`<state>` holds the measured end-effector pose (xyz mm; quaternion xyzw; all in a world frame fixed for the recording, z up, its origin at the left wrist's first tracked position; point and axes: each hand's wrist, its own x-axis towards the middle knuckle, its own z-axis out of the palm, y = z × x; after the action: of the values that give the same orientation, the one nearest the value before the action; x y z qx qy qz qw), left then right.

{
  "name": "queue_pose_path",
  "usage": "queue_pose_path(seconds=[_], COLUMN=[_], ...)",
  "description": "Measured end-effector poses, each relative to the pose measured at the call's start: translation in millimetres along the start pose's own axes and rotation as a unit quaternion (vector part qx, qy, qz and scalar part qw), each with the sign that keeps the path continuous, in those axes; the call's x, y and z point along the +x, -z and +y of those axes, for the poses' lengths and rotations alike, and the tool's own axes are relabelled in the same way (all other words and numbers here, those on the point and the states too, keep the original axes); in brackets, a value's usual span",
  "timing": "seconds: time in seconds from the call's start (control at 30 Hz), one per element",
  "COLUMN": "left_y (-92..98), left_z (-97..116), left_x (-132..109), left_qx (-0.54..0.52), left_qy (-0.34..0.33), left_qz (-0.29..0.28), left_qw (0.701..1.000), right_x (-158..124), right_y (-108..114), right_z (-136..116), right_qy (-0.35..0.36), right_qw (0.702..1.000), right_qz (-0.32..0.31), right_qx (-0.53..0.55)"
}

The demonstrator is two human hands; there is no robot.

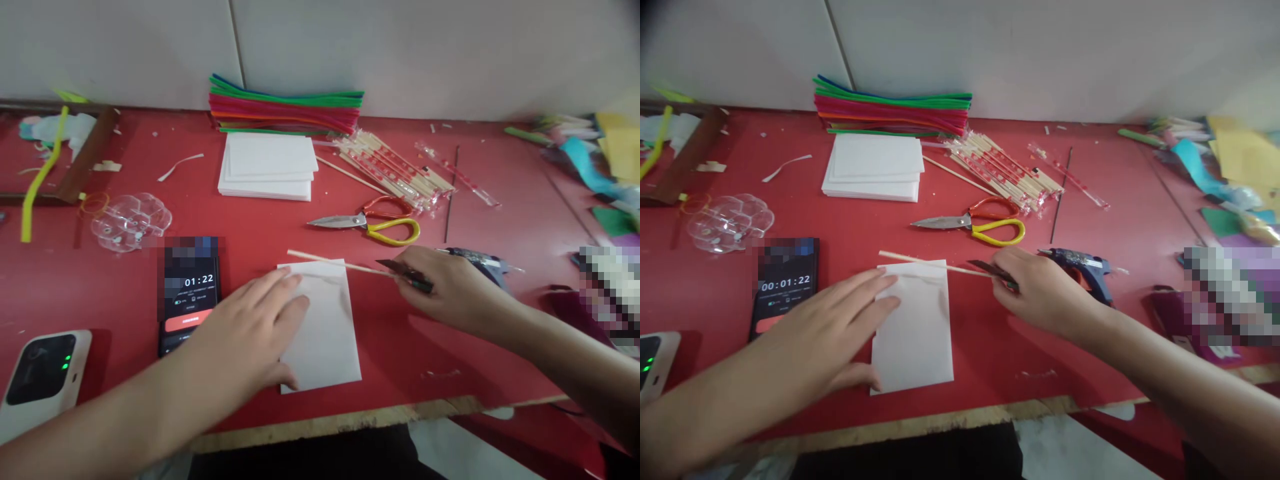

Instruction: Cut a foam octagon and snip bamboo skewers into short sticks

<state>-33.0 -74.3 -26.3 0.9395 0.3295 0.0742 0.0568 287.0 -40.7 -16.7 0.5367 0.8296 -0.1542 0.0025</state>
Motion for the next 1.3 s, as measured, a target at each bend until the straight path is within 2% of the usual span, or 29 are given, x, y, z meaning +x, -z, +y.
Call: queue_pose_path(seconds=[0.1, 0.17, 0.3, 0.43, 0.67, 0.77, 0.93, 1.03, 1.13, 1.3], left_y=[0.0, -4.8, -12.2, -10.6, -2.8, -4.2, -14.2, -17.9, -18.5, -17.6], left_z=[-20, -23, -8, 6, 9, 11, 14, 12, 8, -2], left_x=[1, 3, 6, 7, 1, 0, 0, 0, -2, -5], left_qx=[-0.011, -0.013, 0.024, 0.048, 0.048, 0.058, 0.067, 0.057, 0.034, -0.042], left_qy=[-0.013, -0.012, 0.043, 0.102, 0.152, 0.148, 0.117, 0.105, 0.083, 0.051], left_qz=[-0.037, -0.055, -0.050, -0.035, -0.035, -0.023, 0.043, 0.051, 0.046, -0.001], left_qw=[0.999, 0.998, 0.998, 0.993, 0.987, 0.987, 0.990, 0.992, 0.995, 0.998], right_x=[-5, -7, -9, -9, -3, 3, 16, 21, 18, 0], right_y=[0, -1, -2, -4, -4, -5, -9, -11, -10, -4], right_z=[5, 6, 6, 1, -9, -14, -22, -24, -25, -34], right_qy=[-0.030, -0.042, -0.047, -0.035, -0.017, 0.013, 0.055, 0.091, 0.095, 0.074], right_qw=[0.999, 0.999, 0.999, 0.999, 0.997, 0.997, 0.997, 0.994, 0.992, 0.980], right_qz=[0.020, 0.020, 0.001, -0.037, -0.070, -0.074, -0.045, -0.048, -0.081, -0.181], right_qx=[-0.004, -0.008, -0.020, -0.015, -0.006, -0.003, -0.007, -0.022, -0.019, 0.029])
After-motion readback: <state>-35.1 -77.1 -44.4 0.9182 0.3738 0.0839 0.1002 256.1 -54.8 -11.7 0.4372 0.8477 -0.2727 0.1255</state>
